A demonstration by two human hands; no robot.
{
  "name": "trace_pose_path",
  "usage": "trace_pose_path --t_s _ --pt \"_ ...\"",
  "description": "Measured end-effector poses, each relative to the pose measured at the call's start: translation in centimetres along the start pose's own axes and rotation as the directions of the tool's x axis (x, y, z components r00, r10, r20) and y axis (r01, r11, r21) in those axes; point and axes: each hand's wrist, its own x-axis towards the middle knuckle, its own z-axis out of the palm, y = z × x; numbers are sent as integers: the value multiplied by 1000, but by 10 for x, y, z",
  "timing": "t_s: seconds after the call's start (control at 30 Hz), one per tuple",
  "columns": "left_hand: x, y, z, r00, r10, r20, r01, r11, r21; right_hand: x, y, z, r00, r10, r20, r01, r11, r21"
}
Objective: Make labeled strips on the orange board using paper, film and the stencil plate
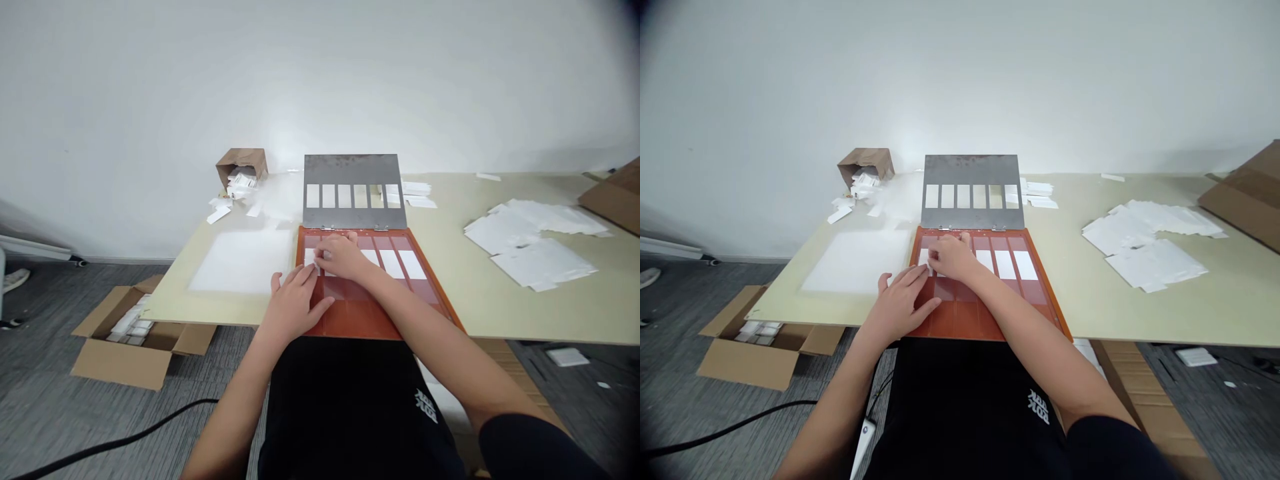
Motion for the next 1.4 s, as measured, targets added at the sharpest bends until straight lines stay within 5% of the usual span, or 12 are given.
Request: trace_pose_path --t_s 0.53,0.97,1.4 --pt "-1 15 -2 999 -46 -1 46 999 8 -5 1 -1 992 -126 19 127 990 -63" --pt "-63 46 -2 997 -79 1 79 989 124 -65 -27 0 977 -211 -14 210 976 -55" --pt "-70 46 16 995 -90 -51 98 974 202 -68 -25 2 978 -207 -37 206 978 -28"
